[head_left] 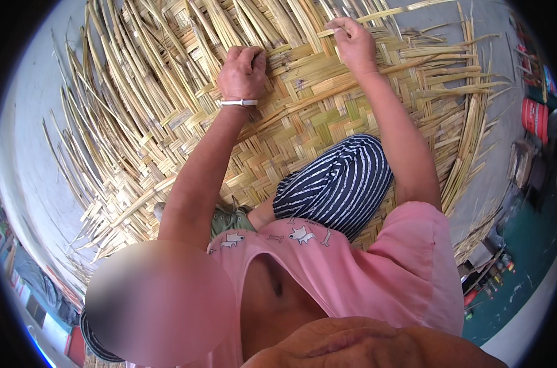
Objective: The person sits on the floor and weaves a large mat using dried palm leaves. They interlace the leaves by hand, periodically adjusting the mat and adding new strands to continue the pattern.
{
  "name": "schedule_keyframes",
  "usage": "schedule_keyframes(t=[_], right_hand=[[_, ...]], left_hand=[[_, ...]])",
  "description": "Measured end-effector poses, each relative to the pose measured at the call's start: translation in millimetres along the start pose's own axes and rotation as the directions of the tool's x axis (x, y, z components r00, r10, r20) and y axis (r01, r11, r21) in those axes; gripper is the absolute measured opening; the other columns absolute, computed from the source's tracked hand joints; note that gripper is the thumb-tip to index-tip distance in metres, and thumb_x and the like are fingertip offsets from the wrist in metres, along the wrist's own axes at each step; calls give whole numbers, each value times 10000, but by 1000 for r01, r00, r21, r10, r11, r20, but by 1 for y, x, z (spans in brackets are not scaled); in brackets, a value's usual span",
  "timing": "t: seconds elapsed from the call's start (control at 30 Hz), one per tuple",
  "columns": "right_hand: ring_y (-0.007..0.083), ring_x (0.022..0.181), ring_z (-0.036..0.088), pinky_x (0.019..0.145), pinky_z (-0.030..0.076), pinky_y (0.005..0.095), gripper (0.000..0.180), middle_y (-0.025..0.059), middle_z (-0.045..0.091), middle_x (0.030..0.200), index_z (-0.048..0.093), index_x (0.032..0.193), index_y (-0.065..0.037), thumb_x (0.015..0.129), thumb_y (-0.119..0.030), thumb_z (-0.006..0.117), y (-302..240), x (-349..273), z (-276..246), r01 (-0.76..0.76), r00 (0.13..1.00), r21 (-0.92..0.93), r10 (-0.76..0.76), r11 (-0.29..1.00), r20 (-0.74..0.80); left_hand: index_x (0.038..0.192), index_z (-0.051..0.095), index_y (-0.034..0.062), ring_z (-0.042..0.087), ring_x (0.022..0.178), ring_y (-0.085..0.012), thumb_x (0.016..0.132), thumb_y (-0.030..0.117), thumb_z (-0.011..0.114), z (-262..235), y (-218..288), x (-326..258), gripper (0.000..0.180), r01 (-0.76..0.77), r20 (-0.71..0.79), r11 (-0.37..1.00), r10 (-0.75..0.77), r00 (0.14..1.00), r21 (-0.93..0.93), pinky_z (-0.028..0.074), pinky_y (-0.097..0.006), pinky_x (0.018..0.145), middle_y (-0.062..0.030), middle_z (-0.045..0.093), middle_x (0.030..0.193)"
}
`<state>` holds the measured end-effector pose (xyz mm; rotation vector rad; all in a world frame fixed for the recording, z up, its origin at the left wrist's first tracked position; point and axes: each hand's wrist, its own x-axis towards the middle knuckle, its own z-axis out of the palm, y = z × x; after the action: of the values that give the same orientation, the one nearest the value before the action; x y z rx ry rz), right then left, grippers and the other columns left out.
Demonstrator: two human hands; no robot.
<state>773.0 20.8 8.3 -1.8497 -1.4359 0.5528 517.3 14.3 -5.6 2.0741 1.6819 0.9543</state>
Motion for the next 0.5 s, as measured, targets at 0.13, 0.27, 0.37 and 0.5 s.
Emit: schedule_keyframes(t=[0.13,0.27,0.37,0.5], right_hand=[[199,758,645,723,528,351,194,43,742,906,754,1082,-220,970,-189,598,1,-3,5,27,999,-80,-30,996,-37],[116,823,635,784,525,268,231,27,750,1022,730,1156,-133,981,-77,591,5,-3,-7,-157,985,358,172,921,-11],[205,1035,672,911,554,321,223,65,707,1152,677,1165,-35,971,20,582,56,7,-27,-247,951,766,302,593,73],[302,1165,659,1012,541,413,243,112,670,1165,633,1183,-3,940,-25,634,78,13,-56,-302,911,919,360,252,200]], left_hand=[[965,774,189,711,814,-273,930,310,730,-2,-3,1,134,-82,49,996,81,996,18,575,-403,660,-23,694,1011],[974,774,171,714,803,-281,941,293,709,-8,2,12,141,-113,173,992,100,980,64,586,-413,663,-22,694,1042],[1065,755,114,735,828,-283,958,273,673,-12,42,26,209,-176,199,983,163,966,46,619,-410,701,-65,708,1103],[1169,741,86,727,963,-352,938,278,706,29,94,43,302,-194,279,980,201,939,-50,604,-439,866,-168,679,1229]])
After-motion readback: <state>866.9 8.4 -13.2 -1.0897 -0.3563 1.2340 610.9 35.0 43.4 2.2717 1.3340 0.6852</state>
